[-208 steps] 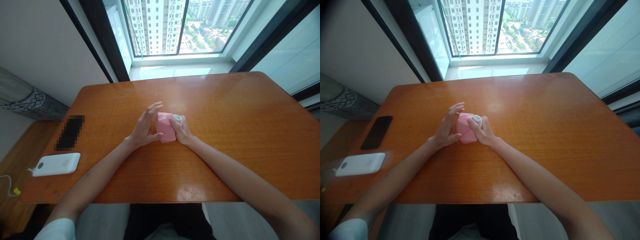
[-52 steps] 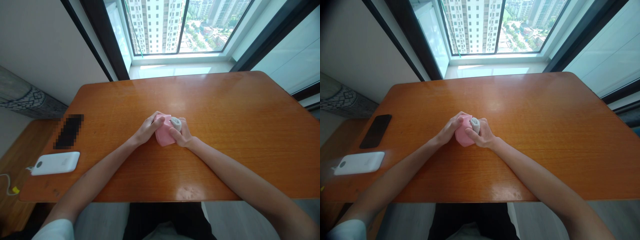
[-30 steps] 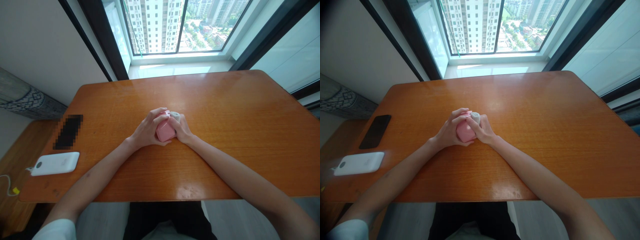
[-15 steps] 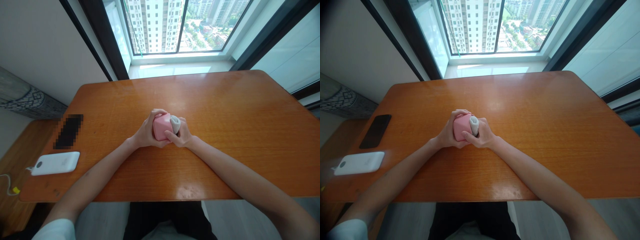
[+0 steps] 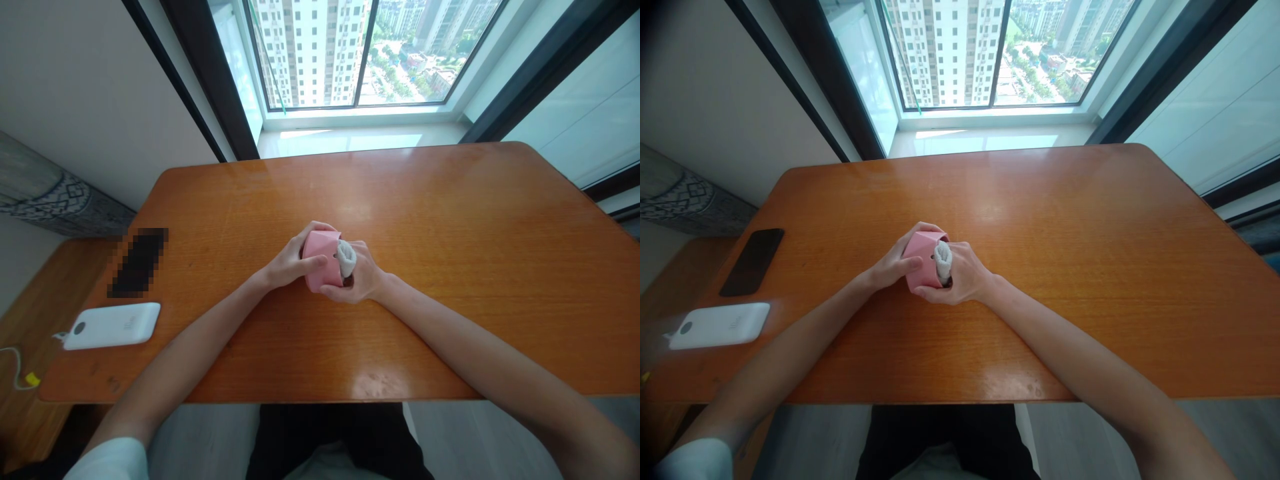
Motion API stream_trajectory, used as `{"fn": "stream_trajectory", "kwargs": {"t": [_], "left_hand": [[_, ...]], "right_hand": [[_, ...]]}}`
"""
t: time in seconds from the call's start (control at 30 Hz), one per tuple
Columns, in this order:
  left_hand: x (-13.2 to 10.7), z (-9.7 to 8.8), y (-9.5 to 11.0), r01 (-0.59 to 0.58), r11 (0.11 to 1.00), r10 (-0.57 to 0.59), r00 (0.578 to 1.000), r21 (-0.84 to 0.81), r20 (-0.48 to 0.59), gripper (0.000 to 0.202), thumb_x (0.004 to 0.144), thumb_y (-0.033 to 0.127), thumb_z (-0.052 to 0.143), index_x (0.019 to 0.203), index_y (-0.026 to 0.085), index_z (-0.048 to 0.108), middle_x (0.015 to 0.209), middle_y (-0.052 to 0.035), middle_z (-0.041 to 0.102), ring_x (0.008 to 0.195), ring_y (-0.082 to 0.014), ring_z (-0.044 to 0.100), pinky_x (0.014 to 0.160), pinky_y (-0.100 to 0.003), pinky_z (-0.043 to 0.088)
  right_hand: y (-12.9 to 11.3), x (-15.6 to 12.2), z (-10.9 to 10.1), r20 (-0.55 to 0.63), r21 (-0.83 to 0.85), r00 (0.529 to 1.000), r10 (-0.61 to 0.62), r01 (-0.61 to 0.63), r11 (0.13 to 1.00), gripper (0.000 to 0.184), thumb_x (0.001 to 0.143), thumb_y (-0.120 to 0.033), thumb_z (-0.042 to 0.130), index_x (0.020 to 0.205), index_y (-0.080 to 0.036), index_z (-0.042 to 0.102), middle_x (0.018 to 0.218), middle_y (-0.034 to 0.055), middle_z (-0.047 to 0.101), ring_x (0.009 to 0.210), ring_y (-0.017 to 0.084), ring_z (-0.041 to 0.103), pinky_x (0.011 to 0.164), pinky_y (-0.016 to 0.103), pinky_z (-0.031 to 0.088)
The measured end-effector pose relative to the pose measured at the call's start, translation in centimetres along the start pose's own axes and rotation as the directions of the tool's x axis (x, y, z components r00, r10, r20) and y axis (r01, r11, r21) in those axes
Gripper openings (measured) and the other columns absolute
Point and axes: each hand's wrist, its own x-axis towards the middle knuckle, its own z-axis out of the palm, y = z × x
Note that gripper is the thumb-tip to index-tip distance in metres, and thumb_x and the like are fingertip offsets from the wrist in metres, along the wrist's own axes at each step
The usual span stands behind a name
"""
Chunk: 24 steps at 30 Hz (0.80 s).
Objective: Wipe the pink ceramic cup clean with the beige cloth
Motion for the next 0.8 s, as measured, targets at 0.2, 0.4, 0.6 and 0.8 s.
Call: {"fn": "stream_trajectory", "kwargs": {"t": [0.2,0.4,0.6,0.8], "left_hand": [[0.35,-0.24,0.22,0.057,0.998,-0.057,0.998,-0.038,0.003,0.078,0.081,0.079,0.081,0.131,0.02,0.067,0.13,-0.0114,0.074,0.109,-0.0278,0.072,0.091,-0.035,0.058],[0.32,-0.68,-0.05,0.075,0.993,-0.075,0.997,-0.09,0.0,0.075,0.084,0.077,0.078,0.131,0.02,0.068,0.128,-0.0111,0.075,0.107,-0.0275,0.072,0.091,-0.035,0.058],[0.43,-0.72,-0.19,0.056,0.994,-0.058,0.998,-0.096,-0.016,0.072,0.087,0.078,0.073,0.13,0.021,0.069,0.126,-0.0112,0.075,0.108,-0.0284,0.073,0.094,-0.038,0.06],[0.33,-0.48,-0.27,0.053,0.991,-0.055,0.998,-0.122,-0.019,0.066,0.094,0.076,0.066,0.128,0.021,0.07,0.124,-0.0106,0.075,0.106,-0.0274,0.072,0.095,-0.038,0.059]], "right_hand": [[0.14,-0.17,0.13,0.033,-0.064,0.999,0.015,-0.013,0.998,0.048,0.084,-0.068,0.078,0.076,-0.025,0.059,0.065,-0.0023,0.062,0.058,0.016,0.056,0.057,0.032,0.047],[-0.14,0.13,-0.04,0.189,-0.14,0.977,0.097,-0.071,0.988,0.059,0.077,-0.078,0.085,0.089,-0.024,0.066,0.081,0.0017,0.074,0.071,0.019,0.067,0.069,0.035,0.057],[-0.3,0.16,0.33,0.227,-0.264,0.96,0.163,-0.1,0.959,0.057,0.078,-0.072,0.089,0.1,-0.023,0.071,0.089,0.0056,0.079,0.078,0.023,0.071,0.072,0.035,0.058],[-0.36,0.07,0.55,0.187,-0.254,0.979,0.082,-0.033,0.967,0.051,0.088,-0.072,0.079,0.083,-0.023,0.068,0.073,0.0022,0.073,0.065,0.018,0.063,0.063,0.032,0.051]]}}
